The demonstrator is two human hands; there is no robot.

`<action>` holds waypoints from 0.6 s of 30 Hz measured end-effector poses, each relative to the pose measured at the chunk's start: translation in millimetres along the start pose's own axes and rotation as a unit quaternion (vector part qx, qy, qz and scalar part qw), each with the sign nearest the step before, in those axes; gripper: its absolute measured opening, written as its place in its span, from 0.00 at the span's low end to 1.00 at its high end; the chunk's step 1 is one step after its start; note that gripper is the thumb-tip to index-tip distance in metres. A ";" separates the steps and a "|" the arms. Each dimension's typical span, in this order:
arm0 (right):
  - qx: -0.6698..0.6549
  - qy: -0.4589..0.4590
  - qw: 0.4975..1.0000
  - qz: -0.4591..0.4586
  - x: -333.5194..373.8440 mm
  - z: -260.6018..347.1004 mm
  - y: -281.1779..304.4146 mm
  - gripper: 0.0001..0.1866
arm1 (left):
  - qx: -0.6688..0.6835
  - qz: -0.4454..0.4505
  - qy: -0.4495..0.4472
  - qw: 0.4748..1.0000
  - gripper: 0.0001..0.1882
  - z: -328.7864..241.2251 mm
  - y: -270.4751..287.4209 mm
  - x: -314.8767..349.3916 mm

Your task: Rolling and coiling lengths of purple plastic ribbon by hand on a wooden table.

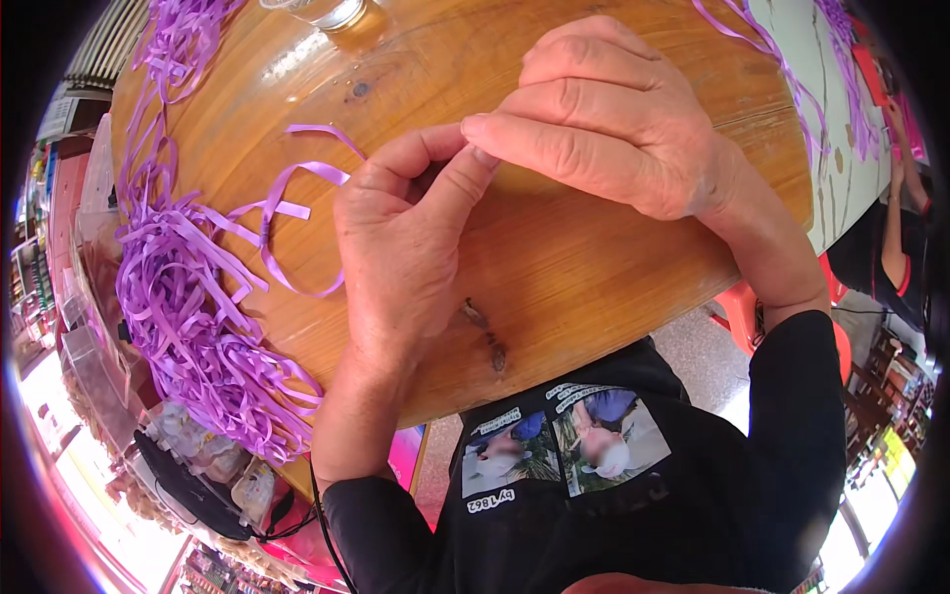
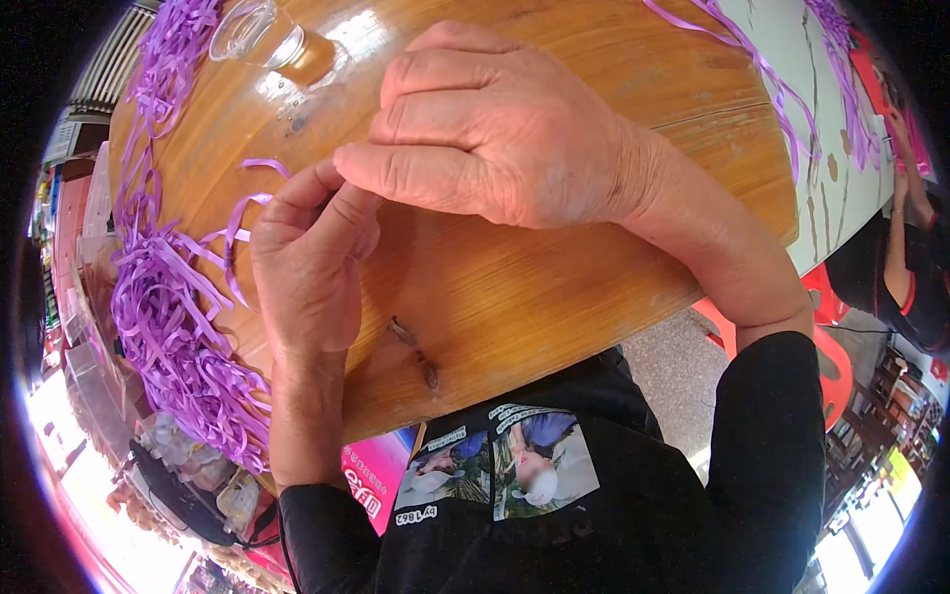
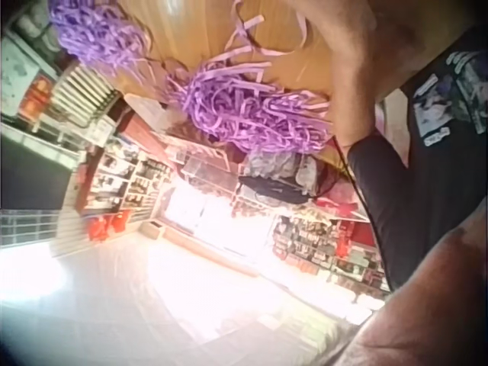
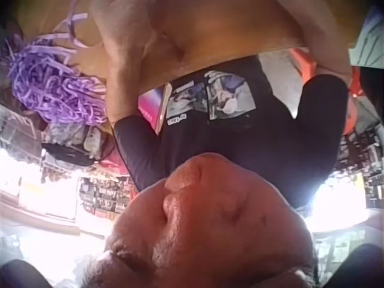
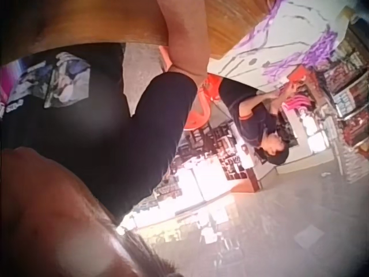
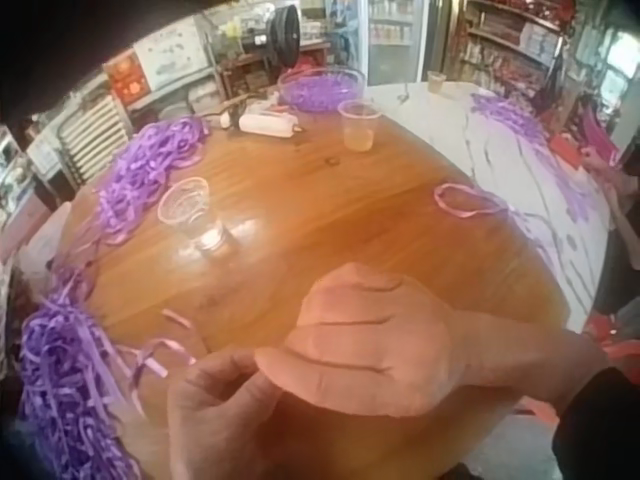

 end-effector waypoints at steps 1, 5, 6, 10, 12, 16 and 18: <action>0.000 0.024 0.999 -0.021 0.5 -0.4 2.2 0.13 | 0.002 0.002 0.001 1.000 0.08 -0.6 0.6 -1.2; 0.249 0.165 0.909 0.292 -27.8 2.0 34.4 0.09 | 0.000 -0.005 0.000 1.000 0.06 -0.8 2.2 -0.8; 0.078 0.012 0.980 0.185 -21.1 1.2 29.1 0.08 | -0.013 -0.018 -0.015 1.000 0.05 -1.1 0.8 0.0; 0.095 0.147 0.981 -0.083 0.2 -32.9 -2.9 0.10 | -0.019 -0.036 -0.027 0.999 0.05 2.7 -2.5 -2.1; 0.109 0.155 0.979 -0.079 0.6 -31.9 -2.9 0.09 | -0.022 -0.058 -0.053 0.997 0.05 3.2 -3.1 -2.8; -0.132 -0.205 0.970 0.023 -7.3 10.3 3.8 0.09 | -0.036 -0.046 -0.084 0.995 0.04 3.1 0.5 -0.4; -0.184 -0.244 0.952 0.022 -5.2 10.5 1.8 0.07 | -0.023 -0.040 -0.094 0.995 0.03 2.1 -3.7 -0.1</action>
Point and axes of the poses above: each hand's wrist, its own x-axis away from the middle knuckle, its own y-axis out of the back of the hand, z = x × y, the point moved 1 cm from there along -x, towards the middle knuckle, and after that the axes turned 7 degrees about z, right-handed, at the moved point
